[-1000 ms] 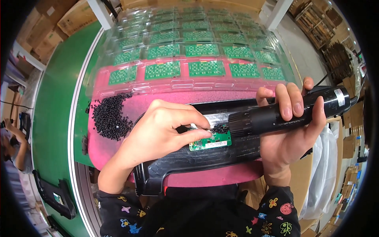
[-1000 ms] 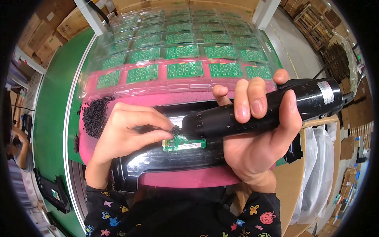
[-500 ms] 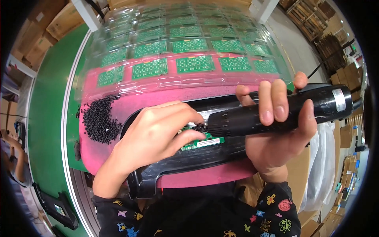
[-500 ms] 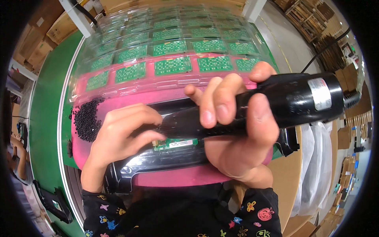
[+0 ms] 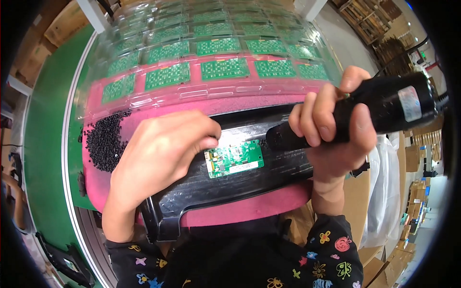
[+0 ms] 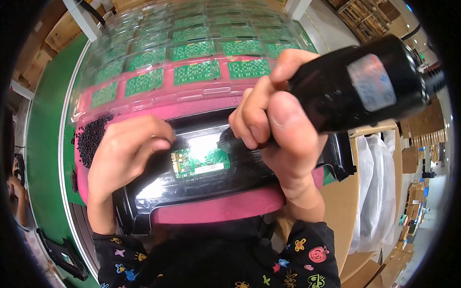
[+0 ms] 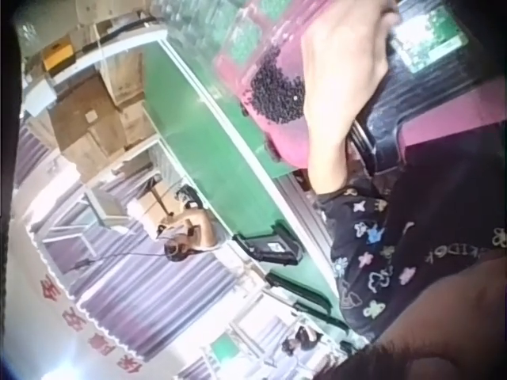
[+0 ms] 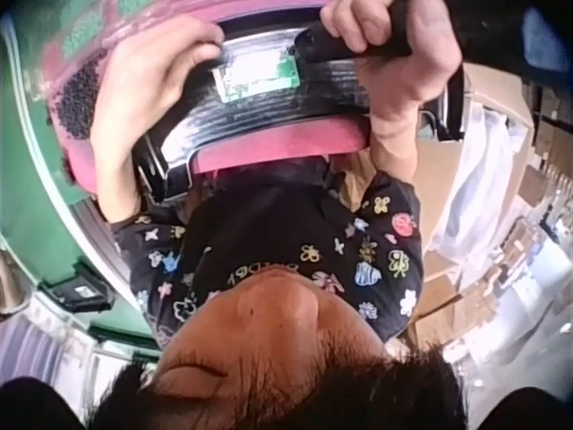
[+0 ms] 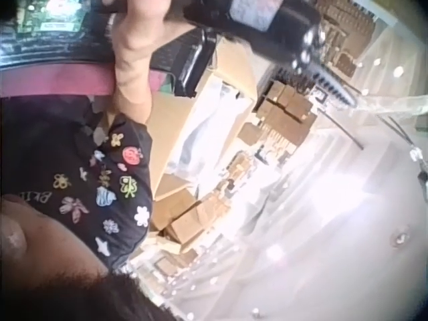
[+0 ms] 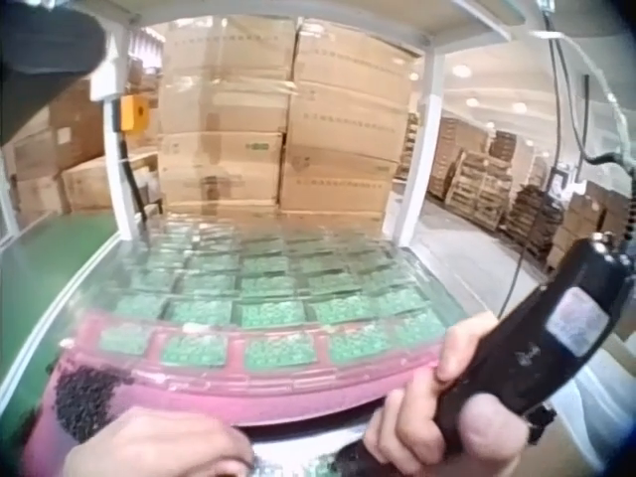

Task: Assemble circuit boards into plastic housings using an electric screwdriver and place finished products into a shipping box.

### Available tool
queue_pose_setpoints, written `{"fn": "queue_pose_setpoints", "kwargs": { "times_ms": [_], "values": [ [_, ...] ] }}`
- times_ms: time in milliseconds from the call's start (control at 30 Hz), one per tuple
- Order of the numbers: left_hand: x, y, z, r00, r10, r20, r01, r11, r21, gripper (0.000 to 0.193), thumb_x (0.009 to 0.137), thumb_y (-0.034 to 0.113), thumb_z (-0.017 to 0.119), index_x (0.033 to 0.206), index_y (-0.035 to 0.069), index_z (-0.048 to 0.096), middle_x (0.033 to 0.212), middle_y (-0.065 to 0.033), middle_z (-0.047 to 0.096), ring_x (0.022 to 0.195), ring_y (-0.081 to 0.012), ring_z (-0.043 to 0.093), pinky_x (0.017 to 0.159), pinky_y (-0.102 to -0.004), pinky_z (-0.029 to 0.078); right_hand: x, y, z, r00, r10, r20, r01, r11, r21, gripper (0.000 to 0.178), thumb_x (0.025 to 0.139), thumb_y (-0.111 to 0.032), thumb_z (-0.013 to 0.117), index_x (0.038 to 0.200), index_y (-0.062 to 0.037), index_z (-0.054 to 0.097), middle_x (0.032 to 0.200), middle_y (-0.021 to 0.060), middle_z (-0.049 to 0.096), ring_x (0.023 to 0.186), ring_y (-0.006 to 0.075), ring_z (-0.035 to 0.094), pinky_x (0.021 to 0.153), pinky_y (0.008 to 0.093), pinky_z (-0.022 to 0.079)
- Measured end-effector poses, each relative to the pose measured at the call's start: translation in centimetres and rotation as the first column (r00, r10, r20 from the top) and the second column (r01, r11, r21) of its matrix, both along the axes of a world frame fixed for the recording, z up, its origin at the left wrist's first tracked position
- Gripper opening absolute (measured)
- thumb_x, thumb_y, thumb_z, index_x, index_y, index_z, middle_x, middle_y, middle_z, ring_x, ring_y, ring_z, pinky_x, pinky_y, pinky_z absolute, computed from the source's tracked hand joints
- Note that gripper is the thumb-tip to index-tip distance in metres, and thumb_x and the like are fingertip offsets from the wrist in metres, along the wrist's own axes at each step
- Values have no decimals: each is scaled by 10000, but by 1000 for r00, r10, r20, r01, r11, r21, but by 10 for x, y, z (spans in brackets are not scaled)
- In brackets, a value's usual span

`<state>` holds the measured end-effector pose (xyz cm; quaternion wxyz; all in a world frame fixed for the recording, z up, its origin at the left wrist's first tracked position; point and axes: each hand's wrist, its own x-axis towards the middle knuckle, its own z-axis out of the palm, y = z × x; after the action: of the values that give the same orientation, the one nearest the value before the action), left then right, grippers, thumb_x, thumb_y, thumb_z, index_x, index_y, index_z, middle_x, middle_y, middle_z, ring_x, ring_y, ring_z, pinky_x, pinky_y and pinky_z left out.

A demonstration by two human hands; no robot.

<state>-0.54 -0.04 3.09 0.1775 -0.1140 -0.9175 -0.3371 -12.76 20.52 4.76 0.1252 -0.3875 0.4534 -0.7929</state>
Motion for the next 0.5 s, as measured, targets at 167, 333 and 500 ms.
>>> {"fn": "queue_pose_setpoints", "kwargs": {
  "times_ms": [167,333,500],
  "values": [
    [6,-7,-2,959,-188,214,198,980,-25,130,763,76,737,866,31,670,756,-81,678,726,-272,670,631,-382,532,5,-11,-5,996,-90,20,87,989,123,303,942,-322,542,1106,-107,406,575,-2,405,440,102,366,480,290,363],
    [9,-8,-2,937,-159,310,220,960,-172,132,757,114,753,875,73,710,753,-54,699,712,-251,680,592,-364,519,7,-16,-8,990,-138,10,134,976,173,294,945,-317,531,1103,-103,406,575,-3,401,444,100,358,481,292,360],
    [13,-7,-4,946,-125,299,159,983,-92,45,756,42,687,776,68,656,668,-108,651,654,-325,650,524,-412,482,5,-19,-8,989,-144,22,138,975,172,280,947,-311,526,1095,-104,408,580,-4,403,453,99,357,486,291,357]
  ]
}}
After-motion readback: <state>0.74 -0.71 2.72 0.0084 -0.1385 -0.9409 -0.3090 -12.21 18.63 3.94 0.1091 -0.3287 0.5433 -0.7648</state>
